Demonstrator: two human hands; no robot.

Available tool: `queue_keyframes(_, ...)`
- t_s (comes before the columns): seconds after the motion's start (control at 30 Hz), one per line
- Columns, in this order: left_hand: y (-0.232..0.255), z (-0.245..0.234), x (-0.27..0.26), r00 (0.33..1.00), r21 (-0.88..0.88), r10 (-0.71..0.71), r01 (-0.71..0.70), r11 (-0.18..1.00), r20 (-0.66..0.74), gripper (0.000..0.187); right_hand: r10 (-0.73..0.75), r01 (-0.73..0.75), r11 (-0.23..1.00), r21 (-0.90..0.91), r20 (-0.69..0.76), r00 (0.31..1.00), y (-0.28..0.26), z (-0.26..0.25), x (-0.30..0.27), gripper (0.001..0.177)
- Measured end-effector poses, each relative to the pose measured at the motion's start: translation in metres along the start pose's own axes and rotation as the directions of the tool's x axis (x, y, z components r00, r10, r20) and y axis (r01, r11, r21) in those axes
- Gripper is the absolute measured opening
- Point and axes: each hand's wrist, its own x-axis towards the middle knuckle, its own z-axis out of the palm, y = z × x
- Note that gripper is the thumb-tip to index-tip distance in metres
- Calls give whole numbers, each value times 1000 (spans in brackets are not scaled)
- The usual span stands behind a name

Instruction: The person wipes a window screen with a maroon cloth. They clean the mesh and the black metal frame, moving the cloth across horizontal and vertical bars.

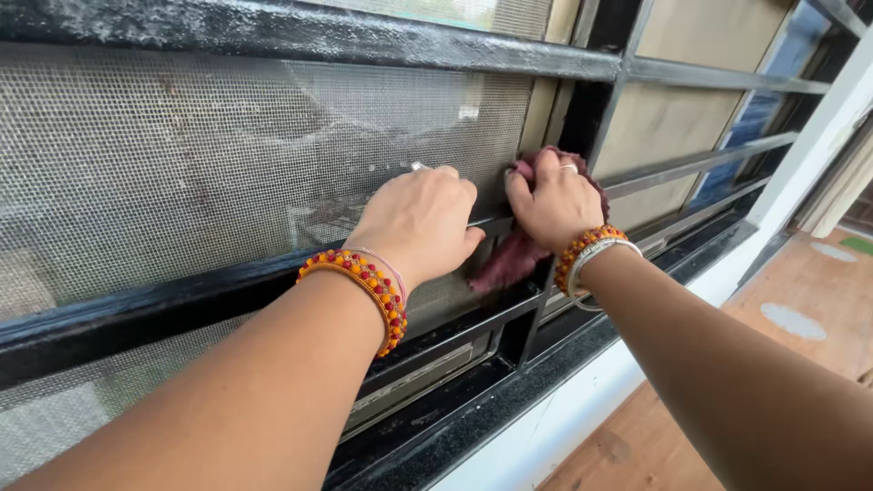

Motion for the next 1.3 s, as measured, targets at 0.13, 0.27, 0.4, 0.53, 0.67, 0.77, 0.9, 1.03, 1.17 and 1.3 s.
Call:
queue_keyframes(0.13,-2,4,5,1000,-31,-13,13,999,7,38,71,-63,997,-53,178,981,-5,-10,8,46)
queue_keyframes(0.27,1,2,7,996,-64,-76,79,995,51,47,-70,39,990,138,229,971,-33,-8,-7,37)
queue_keyframes(0.4,7,-5,1,996,-31,-57,59,998,68,44,-221,142,910,389,165,961,-44,-25,-13,30)
queue_keyframes(0.53,9,-10,-3,988,-57,-139,143,988,66,41,-213,117,921,371,227,950,-16,-69,11,24)
queue_keyframes(0.67,12,-10,-4,986,-8,-148,149,989,79,35,-248,253,966,54,-84,965,7,-86,30,27)
queue_keyframes(0.77,13,-9,-4,991,44,-121,119,992,48,34,-222,227,971,-72,69,973,9,-68,25,44)
queue_keyframes(0.9,13,-7,-11,996,89,1,6,996,-85,34,-275,272,961,47,71,959,10,-31,-5,34)
queue_keyframes(1.03,13,-5,-30,990,63,-43,51,997,-135,38,-150,133,987,91,224,963,13,-20,-2,38)
queue_keyframes(1.17,8,-13,-50,987,86,-49,62,994,-153,35,-224,214,974,70,219,950,-11,-19,-2,38)
queue_keyframes(1.3,-2,-30,-64,990,78,-99,106,991,-97,32,-278,261,959,109,196,940,-53,-24,-15,36)
